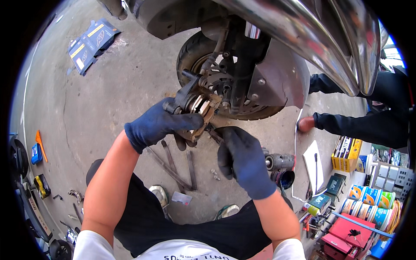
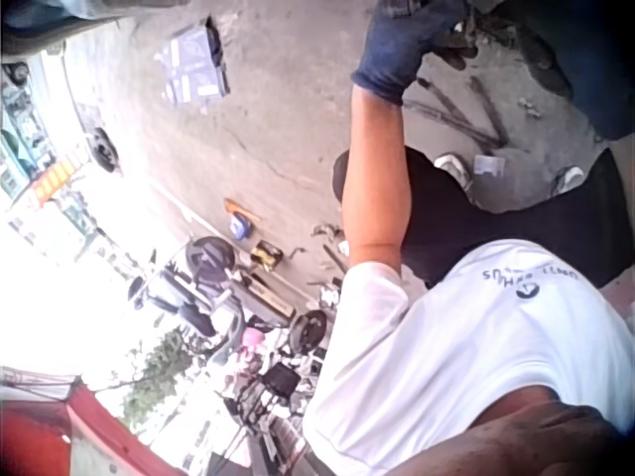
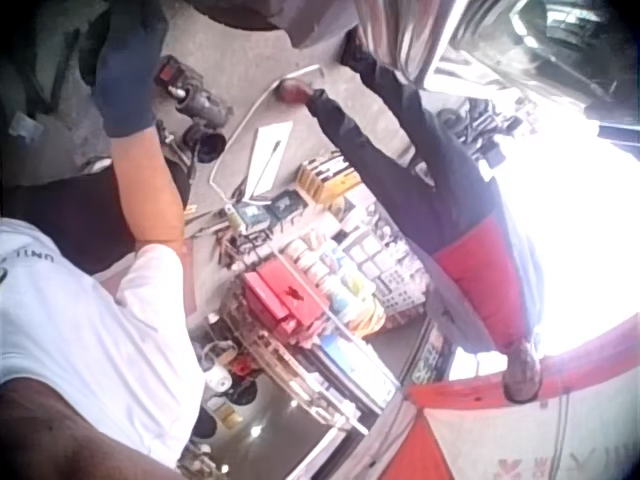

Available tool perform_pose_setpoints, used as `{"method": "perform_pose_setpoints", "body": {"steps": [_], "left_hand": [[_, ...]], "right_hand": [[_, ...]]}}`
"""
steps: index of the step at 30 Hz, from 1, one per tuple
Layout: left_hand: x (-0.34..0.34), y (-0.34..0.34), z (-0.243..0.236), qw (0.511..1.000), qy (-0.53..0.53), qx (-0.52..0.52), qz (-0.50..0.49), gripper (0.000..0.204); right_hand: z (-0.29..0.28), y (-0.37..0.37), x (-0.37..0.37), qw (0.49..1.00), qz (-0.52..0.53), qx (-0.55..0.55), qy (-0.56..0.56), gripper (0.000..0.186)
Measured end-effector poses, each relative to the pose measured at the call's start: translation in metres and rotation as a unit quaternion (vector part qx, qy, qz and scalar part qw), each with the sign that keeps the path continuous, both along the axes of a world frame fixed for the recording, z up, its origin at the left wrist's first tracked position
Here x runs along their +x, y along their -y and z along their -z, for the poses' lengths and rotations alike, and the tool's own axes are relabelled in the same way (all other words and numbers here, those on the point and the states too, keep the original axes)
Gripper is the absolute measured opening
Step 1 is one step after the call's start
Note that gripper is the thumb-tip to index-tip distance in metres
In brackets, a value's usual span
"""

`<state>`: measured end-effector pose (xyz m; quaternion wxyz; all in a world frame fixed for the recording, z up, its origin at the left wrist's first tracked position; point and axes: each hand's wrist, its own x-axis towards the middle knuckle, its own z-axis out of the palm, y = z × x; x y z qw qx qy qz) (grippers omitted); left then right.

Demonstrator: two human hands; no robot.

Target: The person unpacks new brake pads and installs them into the scooter's front brake caliper. They apply grease to the pads and caliper, then use a screwdriver and impact driver to secure the components.

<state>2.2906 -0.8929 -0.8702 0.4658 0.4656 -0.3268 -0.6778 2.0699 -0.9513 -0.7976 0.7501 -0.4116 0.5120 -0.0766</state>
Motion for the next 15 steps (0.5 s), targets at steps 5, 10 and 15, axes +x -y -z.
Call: {"method": "perform_pose_setpoints", "body": {"steps": [5,10,15], "left_hand": [[-0.001,0.004,0.004,0.999,-0.04,-0.021,0.009,0.035],[-0.002,0.001,-0.004,1.0,-0.014,-0.024,-0.014,0.028],[-0.004,0.003,-0.001,1.0,-0.002,-0.025,0.001,0.026]], "right_hand": [[0.04,-0.002,-0.012,0.851,-0.094,-0.51,0.076,0.014],[0.013,-0.02,-0.001,0.963,-0.064,-0.252,-0.067,0.018],[0.017,0.0,-0.009,0.973,-0.022,-0.221,0.058,0.022]]}}
